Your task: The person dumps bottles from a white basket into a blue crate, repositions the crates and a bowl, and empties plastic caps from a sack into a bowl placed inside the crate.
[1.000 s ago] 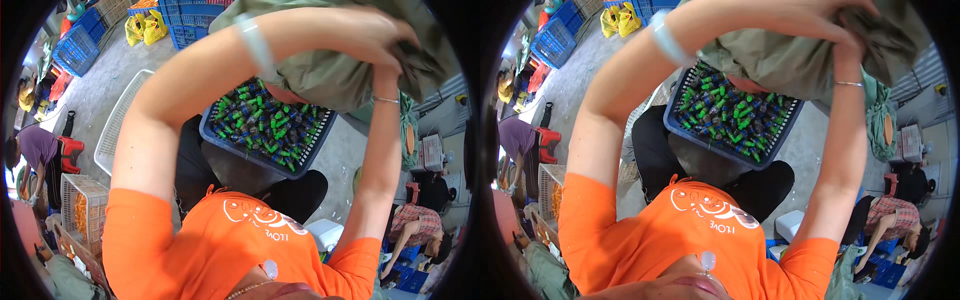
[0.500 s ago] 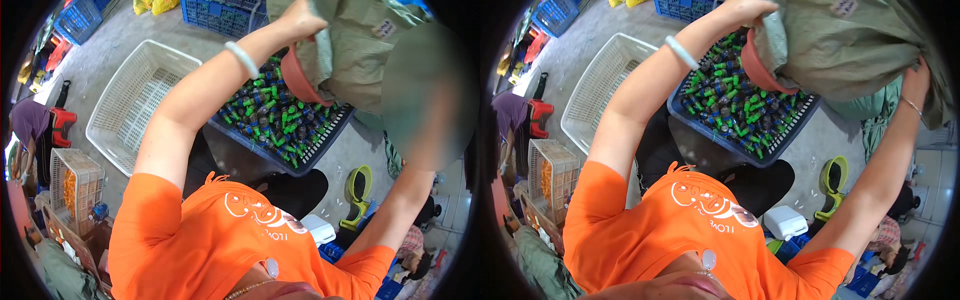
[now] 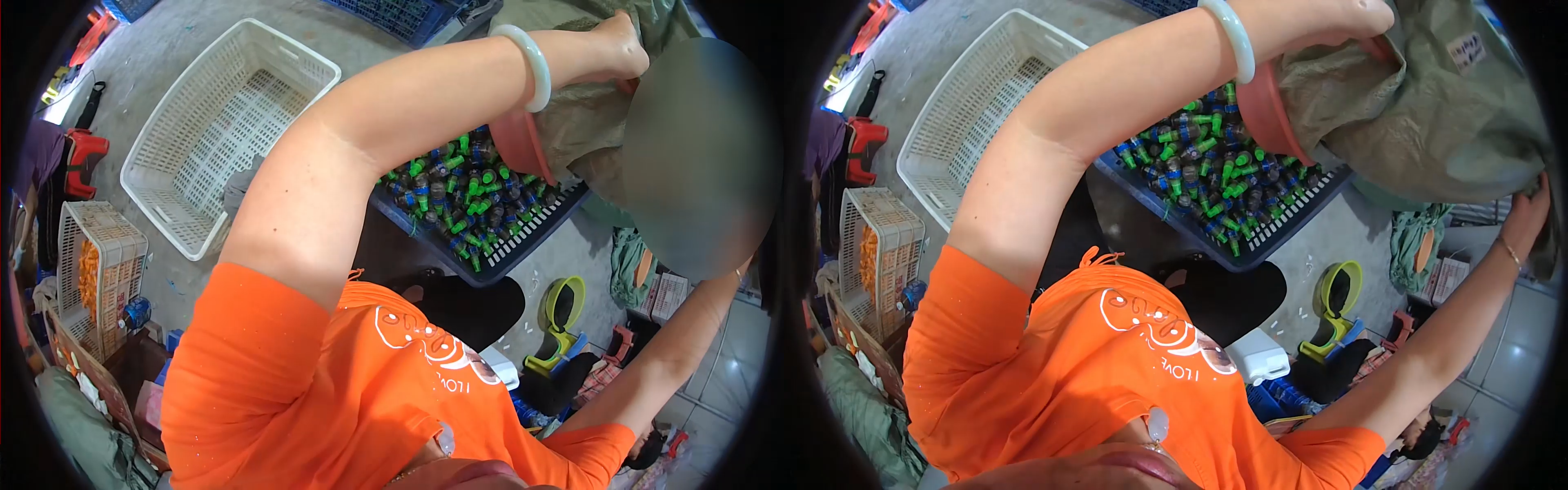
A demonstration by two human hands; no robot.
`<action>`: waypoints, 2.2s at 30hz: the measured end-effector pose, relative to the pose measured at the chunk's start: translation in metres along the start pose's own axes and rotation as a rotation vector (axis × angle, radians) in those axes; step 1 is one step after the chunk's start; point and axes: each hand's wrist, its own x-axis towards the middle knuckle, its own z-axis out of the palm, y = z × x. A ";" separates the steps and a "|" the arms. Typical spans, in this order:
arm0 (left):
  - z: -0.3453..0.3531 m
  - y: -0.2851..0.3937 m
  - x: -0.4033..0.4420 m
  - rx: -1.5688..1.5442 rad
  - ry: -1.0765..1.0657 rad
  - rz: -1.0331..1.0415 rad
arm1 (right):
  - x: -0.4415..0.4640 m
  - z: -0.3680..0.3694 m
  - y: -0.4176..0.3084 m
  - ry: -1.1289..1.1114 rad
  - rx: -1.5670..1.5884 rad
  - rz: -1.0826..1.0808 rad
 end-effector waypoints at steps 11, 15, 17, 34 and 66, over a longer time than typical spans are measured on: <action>0.114 -0.055 -0.015 0.199 -0.385 0.304 | -0.162 0.110 -0.084 -0.317 0.674 0.455; 0.098 -0.015 -0.063 0.223 -0.280 0.043 | -0.188 0.143 -0.102 -0.127 0.626 0.311; 0.105 -0.019 -0.058 0.278 -0.296 0.090 | -0.191 0.158 -0.110 -0.024 0.579 0.236; -0.037 -0.112 -0.194 0.994 -0.222 0.769 | -0.102 0.117 -0.040 0.161 0.276 -0.060; -0.067 -0.090 -0.178 0.736 -0.415 0.379 | -0.020 0.035 -0.038 0.178 0.354 0.107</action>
